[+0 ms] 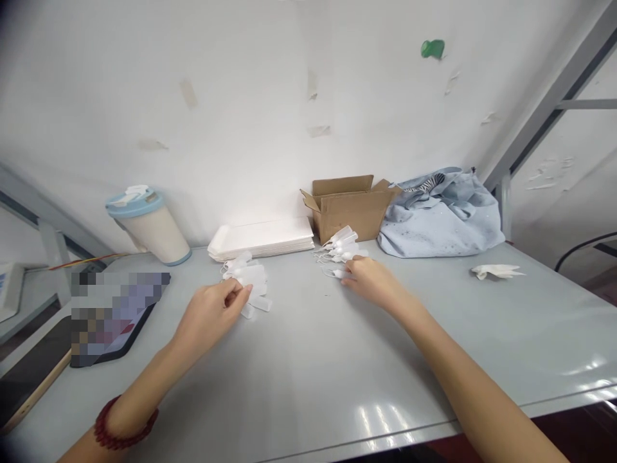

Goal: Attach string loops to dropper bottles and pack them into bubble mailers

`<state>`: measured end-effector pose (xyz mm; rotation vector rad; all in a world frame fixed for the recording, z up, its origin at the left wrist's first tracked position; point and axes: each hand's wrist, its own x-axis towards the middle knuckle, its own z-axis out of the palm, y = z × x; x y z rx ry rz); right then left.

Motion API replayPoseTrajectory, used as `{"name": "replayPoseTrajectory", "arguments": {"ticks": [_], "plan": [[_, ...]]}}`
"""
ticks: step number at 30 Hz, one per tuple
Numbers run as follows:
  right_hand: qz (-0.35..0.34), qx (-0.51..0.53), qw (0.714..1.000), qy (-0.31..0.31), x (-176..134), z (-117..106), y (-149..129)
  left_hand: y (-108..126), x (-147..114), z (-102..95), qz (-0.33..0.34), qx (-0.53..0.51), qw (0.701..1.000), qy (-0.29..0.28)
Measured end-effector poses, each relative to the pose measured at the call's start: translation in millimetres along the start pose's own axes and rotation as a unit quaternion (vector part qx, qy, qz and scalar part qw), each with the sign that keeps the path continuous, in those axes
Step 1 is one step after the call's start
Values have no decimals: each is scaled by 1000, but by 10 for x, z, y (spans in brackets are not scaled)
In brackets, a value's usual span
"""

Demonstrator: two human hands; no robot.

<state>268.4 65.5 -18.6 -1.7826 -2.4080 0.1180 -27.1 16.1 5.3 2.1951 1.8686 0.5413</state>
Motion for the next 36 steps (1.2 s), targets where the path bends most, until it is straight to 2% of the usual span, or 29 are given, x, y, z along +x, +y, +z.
{"name": "replayPoseTrajectory", "arguments": {"ticks": [3, 7, 13, 16, 18, 25, 32, 36], "plan": [[-25, 41, 999, -4, -25, -11, -109, 49, -19, 43, 14, -14, 1000, -19], [-60, 135, 989, -26, -104, -77, -320, 106, -55, 96, 22, -93, 993, -69], [-103, 355, 922, -115, -244, -156, -583, 121, -101, 135, 13, -210, 971, -113], [-93, 419, 888, -162, -262, -151, -621, 136, -109, 128, 5, -246, 959, -139], [-87, 441, 876, -175, -261, -133, -627, 159, -116, 115, 0, -259, 955, -144], [-60, 492, 856, -146, -260, -99, -634, 200, -140, 73, -10, -290, 943, -164], [-39, 495, 860, -118, -266, -100, -656, 141, -107, 75, -13, -369, 911, -181], [-52, 513, 850, -108, -268, -78, -641, 143, -94, 94, -26, -426, 879, -212]]}}
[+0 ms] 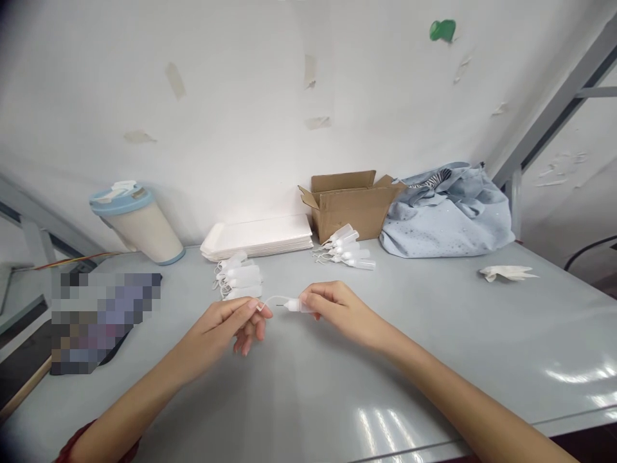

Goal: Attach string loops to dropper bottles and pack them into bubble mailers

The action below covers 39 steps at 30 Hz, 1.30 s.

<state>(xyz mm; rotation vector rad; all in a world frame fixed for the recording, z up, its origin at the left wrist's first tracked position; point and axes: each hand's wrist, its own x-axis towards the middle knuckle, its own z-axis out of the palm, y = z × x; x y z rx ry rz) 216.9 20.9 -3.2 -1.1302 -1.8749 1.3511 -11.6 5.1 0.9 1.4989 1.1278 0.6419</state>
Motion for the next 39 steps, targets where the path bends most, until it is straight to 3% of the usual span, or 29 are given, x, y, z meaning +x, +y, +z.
{"name": "replayPoseTrajectory", "arguments": {"ticks": [5, 13, 22, 32, 39], "plan": [[-4, 1, 1000, 13, 7, -14, 11, 30, 13, -3, -22, -60, 998, -1], [2, -5, 1000, 24, 11, -4, 10, 33, -15, -8, -14, -7, 1000, -20], [2, 24, 1000, 0, 10, 102, 26, 76, -63, 124, -53, -92, 993, 49], [10, 68, 998, -5, 4, 176, 2, 51, -91, 162, -63, -104, 989, 79], [-3, 80, 997, -8, -10, 187, 17, 90, -106, 178, -59, -111, 990, 67]]}}
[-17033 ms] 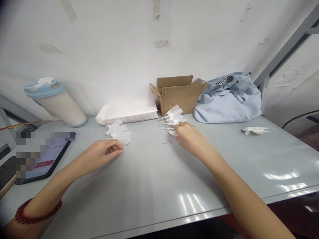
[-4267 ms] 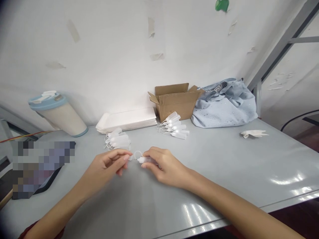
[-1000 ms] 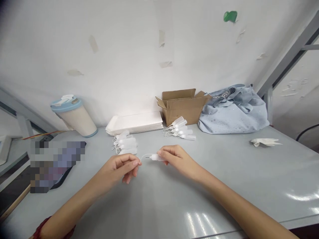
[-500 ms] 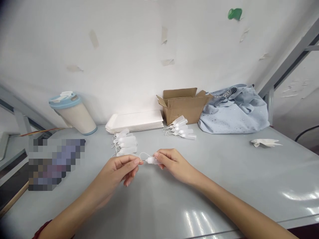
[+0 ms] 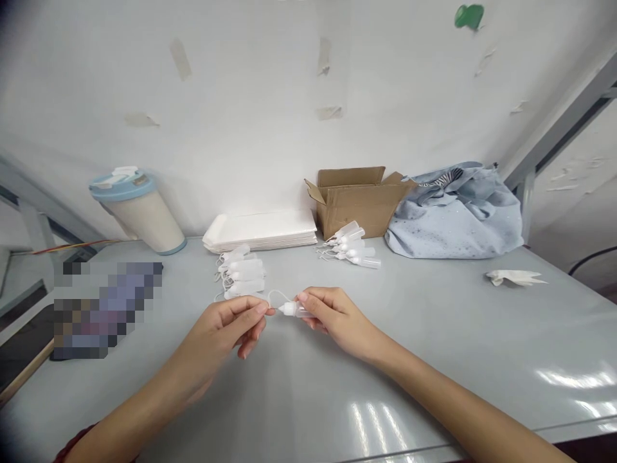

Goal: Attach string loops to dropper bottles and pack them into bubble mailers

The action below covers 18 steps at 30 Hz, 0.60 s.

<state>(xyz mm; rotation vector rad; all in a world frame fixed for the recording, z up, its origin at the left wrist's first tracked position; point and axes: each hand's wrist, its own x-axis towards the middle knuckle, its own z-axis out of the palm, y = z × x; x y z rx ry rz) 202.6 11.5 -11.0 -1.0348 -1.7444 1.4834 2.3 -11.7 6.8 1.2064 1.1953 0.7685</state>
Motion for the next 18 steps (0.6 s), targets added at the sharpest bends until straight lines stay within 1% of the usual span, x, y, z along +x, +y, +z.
{"name": "replayPoseTrajectory", "arguments": {"ticks": [3, 7, 18], "plan": [[-9, 5, 1000, 1, 12, -5, 7, 4, -3, -7, -4, -2, 1000, 5], [-8, 5, 1000, 0, 17, -7, 2, 2, -14, -9, -13, -4, 1000, -2], [-4, 12, 1000, 2, 12, 3, -13, 11, -19, 12, -6, -9, 1000, -2]]}}
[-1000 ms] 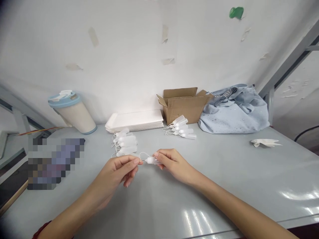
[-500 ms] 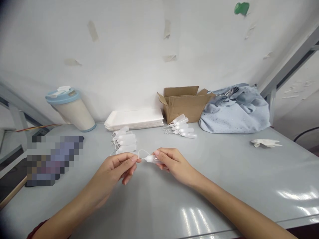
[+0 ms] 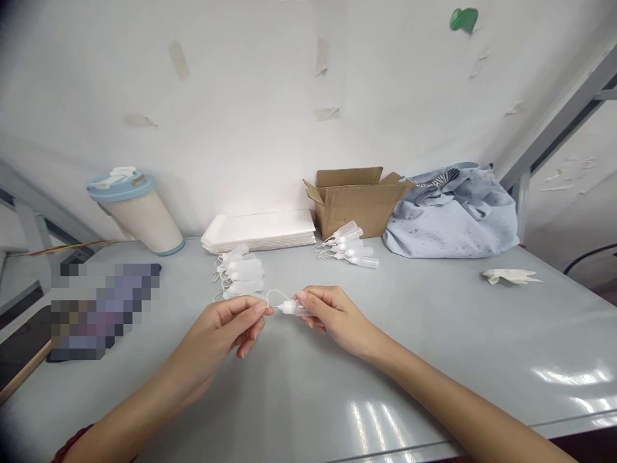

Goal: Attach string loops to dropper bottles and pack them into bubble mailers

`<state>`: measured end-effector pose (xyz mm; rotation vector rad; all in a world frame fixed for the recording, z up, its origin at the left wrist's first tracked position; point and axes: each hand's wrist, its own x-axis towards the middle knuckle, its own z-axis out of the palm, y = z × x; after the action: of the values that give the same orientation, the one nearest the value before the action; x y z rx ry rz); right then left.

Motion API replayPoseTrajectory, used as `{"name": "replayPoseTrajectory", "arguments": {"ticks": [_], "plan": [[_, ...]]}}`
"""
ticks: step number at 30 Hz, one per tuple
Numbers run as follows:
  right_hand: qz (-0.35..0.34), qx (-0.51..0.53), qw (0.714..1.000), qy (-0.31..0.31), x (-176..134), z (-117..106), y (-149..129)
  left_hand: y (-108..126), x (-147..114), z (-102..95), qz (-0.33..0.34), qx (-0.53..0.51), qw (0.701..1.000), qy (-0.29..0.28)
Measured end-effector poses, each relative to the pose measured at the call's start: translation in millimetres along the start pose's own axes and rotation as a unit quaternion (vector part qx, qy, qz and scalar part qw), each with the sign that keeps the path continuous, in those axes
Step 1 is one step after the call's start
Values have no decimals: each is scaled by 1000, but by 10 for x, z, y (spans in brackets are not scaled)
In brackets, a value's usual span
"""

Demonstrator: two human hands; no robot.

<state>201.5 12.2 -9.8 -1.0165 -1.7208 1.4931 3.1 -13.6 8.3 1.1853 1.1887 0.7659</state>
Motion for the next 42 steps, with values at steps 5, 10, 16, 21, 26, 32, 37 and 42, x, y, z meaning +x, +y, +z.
{"name": "replayPoseTrajectory", "arguments": {"ticks": [5, 10, 16, 21, 26, 32, 37, 42], "plan": [[-6, 1, 1000, 1, -7, 6, 10, -10, 0, -4, 4, 6, 1000, 3], [0, 4, 1000, -4, -17, 14, 9, -14, 14, -7, 6, 5, 1000, -1], [7, -4, 1000, -1, -20, 13, 5, -18, 7, -29, 8, 9, 1000, 3], [5, -5, 1000, 3, -18, 11, -3, -16, -17, -30, 2, 6, 1000, -1], [7, -8, 1000, 4, -15, 22, -14, 8, -1, -22, 0, 3, 1000, -6], [8, 1, 1000, 12, -16, 25, -20, 3, 3, -26, 1, 4, 1000, -5], [9, 0, 1000, -2, -16, 20, -11, 8, -1, -14, -3, 1, 1000, -3], [16, -1, 1000, -6, -22, 20, 2, 9, -2, -15, -2, 2, 1000, -2]]}}
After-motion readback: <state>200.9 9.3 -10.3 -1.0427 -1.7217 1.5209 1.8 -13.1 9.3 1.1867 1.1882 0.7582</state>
